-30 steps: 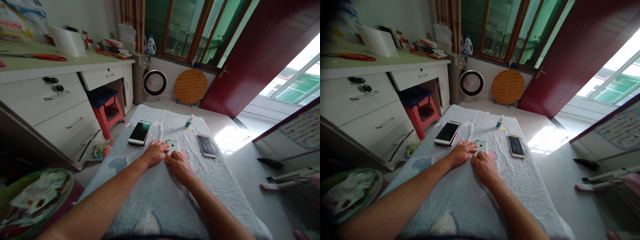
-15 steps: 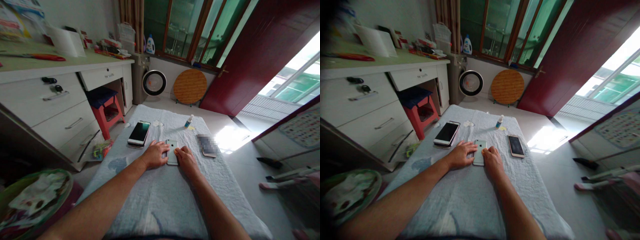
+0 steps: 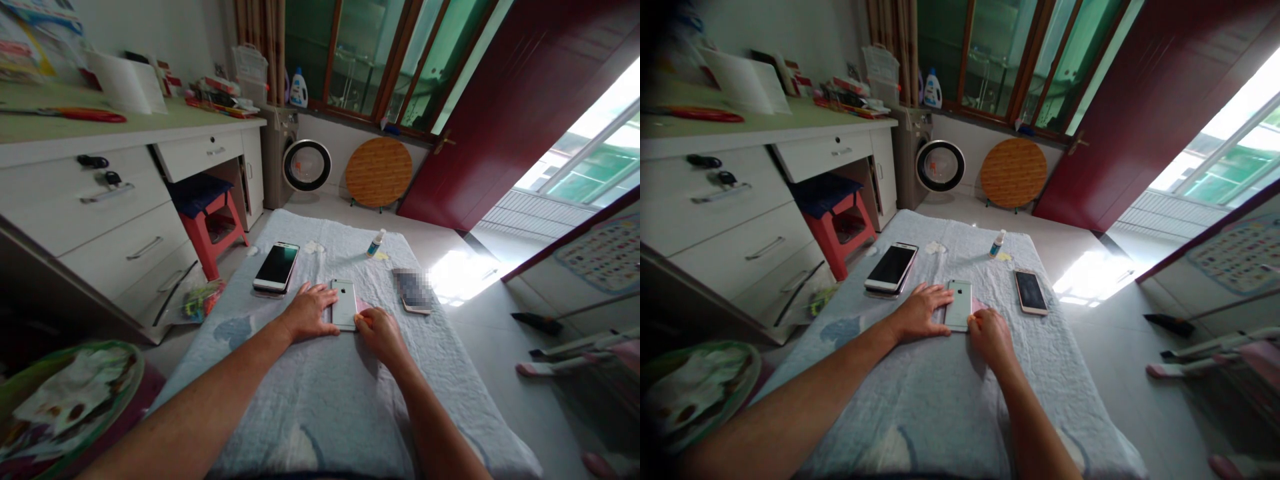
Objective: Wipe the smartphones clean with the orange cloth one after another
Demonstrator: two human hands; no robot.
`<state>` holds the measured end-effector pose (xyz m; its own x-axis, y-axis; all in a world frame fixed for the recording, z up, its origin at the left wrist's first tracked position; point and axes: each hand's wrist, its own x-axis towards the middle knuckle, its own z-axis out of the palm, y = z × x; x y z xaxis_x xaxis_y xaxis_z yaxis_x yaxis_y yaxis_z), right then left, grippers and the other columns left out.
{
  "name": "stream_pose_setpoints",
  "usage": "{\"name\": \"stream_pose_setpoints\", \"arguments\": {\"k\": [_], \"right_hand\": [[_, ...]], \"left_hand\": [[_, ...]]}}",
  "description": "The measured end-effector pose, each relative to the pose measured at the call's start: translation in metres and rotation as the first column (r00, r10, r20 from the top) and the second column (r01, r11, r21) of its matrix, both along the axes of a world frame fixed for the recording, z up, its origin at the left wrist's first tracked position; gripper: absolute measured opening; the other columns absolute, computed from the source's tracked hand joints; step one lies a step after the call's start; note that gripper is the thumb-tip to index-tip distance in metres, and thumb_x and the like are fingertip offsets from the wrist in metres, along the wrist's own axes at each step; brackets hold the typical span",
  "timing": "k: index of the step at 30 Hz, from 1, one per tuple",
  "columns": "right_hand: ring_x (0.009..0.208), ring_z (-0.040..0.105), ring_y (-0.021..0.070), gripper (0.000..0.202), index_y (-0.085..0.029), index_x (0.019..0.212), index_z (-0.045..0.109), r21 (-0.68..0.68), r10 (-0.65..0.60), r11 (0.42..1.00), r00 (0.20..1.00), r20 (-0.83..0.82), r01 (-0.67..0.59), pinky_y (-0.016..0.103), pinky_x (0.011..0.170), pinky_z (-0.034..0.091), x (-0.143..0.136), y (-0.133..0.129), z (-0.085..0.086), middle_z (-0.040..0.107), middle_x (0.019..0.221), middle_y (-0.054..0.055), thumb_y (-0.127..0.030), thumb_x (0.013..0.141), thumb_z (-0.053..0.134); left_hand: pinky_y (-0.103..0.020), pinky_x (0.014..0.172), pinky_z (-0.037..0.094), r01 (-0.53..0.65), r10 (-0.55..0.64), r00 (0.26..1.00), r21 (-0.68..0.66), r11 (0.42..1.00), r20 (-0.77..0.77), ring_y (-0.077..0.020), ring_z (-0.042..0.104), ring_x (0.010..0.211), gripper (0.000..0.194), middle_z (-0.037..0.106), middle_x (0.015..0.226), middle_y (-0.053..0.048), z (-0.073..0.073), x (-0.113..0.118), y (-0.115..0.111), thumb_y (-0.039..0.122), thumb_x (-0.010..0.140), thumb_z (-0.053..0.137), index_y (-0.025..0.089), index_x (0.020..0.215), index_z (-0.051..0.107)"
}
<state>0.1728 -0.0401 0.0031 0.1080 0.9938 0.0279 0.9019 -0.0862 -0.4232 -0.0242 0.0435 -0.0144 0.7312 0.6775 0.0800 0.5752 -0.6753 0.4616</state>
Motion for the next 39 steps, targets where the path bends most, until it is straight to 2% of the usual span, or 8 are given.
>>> {"name": "stream_pose_setpoints", "arguments": {"k": [7, 11, 15, 17, 20, 26, 32, 39], "right_hand": [[0.077, 0.061, 0.0170, 0.022, -0.015, 0.084, 0.071, -0.048, -0.001, 0.999, 0.998, -0.056, -0.002, 0.025, 0.069, 0.038, -0.004, -0.022, 0.006, 0.067, 0.081, 0.006, -0.028, 0.084, 0.053], [0.077, 0.059, 0.0152, 0.015, -0.017, 0.081, 0.067, 0.006, 0.048, 0.999, 0.998, -0.051, -0.048, 0.024, 0.071, 0.038, -0.009, -0.031, 0.005, 0.064, 0.081, 0.004, -0.023, 0.085, 0.054], [0.080, 0.056, 0.0151, 0.016, -0.018, 0.079, 0.063, 0.097, 0.137, 0.986, 0.990, 0.021, -0.139, 0.024, 0.072, 0.039, -0.013, -0.034, 0.000, 0.060, 0.082, 0.004, -0.020, 0.089, 0.050], [0.081, 0.054, 0.0152, 0.015, -0.018, 0.081, 0.063, 0.113, 0.171, 0.978, 0.983, 0.060, -0.177, 0.024, 0.073, 0.039, -0.013, -0.034, -0.001, 0.059, 0.084, 0.004, -0.018, 0.089, 0.050], [0.081, 0.053, 0.0149, 0.014, -0.018, 0.082, 0.063, 0.096, 0.192, 0.974, 0.974, 0.118, -0.204, 0.024, 0.074, 0.038, -0.014, -0.031, -0.001, 0.059, 0.085, 0.004, -0.016, 0.090, 0.051], [0.080, 0.053, 0.0144, 0.013, -0.018, 0.083, 0.065, 0.022, 0.247, 0.966, 0.946, 0.212, -0.257, 0.023, 0.071, 0.036, -0.020, -0.023, 0.004, 0.059, 0.084, 0.003, -0.016, 0.089, 0.053], [0.078, 0.051, 0.0145, 0.014, -0.018, 0.085, 0.065, 0.030, 0.333, 0.935, 0.906, 0.262, -0.352, 0.024, 0.070, 0.034, -0.042, -0.014, -0.003, 0.060, 0.085, 0.004, -0.016, 0.090, 0.052], [0.081, 0.050, 0.0146, 0.019, -0.020, 0.082, 0.066, 0.109, 0.369, 0.918, 0.922, 0.119, -0.381, 0.024, 0.075, 0.036, -0.036, -0.009, 0.001, 0.057, 0.085, 0.004, -0.019, 0.092, 0.050]], "left_hand": [[-0.055, 0.111, 0.015, -0.011, 0.011, 1.000, -0.006, 1.000, 0.010, -0.0325, 0.035, 0.135, 0.075, 0.047, 0.144, -0.007, -0.001, 0.001, 0.000, 0.058, 0.064, 0.073, 0.024, 0.128, 0.055], [-0.054, 0.112, 0.015, -0.011, 0.011, 1.000, -0.003, 1.000, 0.021, -0.0318, 0.034, 0.135, 0.073, 0.046, 0.144, -0.007, -0.001, 0.000, 0.000, 0.058, 0.065, 0.072, 0.024, 0.128, 0.055], [-0.052, 0.112, 0.018, -0.013, 0.013, 0.999, -0.005, 1.000, 0.031, -0.0289, 0.037, 0.134, 0.051, 0.048, 0.143, -0.005, 0.001, 0.000, 0.000, 0.050, 0.081, 0.061, 0.026, 0.126, 0.057], [-0.052, 0.111, 0.019, -0.016, 0.016, 1.000, -0.002, 1.000, 0.022, -0.0275, 0.038, 0.134, 0.041, 0.049, 0.142, -0.004, 0.002, 0.001, 0.000, 0.042, 0.087, 0.056, 0.026, 0.125, 0.058], [-0.054, 0.111, 0.020, -0.014, 0.014, 1.000, -0.007, 1.000, -0.004, -0.0279, 0.037, 0.134, 0.041, 0.048, 0.143, -0.003, 0.004, 0.002, 0.000, 0.035, 0.085, 0.058, 0.026, 0.126, 0.057], [-0.053, 0.112, 0.020, -0.016, 0.016, 1.000, -0.011, 1.000, -0.013, -0.0281, 0.038, 0.134, 0.043, 0.048, 0.143, -0.004, 0.006, 0.002, -0.001, 0.033, 0.084, 0.060, 0.026, 0.126, 0.057], [-0.051, 0.112, 0.019, -0.007, 0.007, 1.000, 0.011, 1.000, 0.014, -0.0272, 0.038, 0.134, 0.041, 0.049, 0.142, -0.004, -0.001, 0.001, 0.001, 0.035, 0.085, 0.057, 0.026, 0.126, 0.058], [-0.053, 0.111, 0.022, -0.021, 0.021, 0.999, 0.019, 1.000, 0.026, -0.0260, 0.041, 0.132, 0.037, 0.051, 0.140, -0.001, -0.007, 0.003, 0.005, 0.024, 0.088, 0.051, 0.030, 0.124, 0.059]]}}
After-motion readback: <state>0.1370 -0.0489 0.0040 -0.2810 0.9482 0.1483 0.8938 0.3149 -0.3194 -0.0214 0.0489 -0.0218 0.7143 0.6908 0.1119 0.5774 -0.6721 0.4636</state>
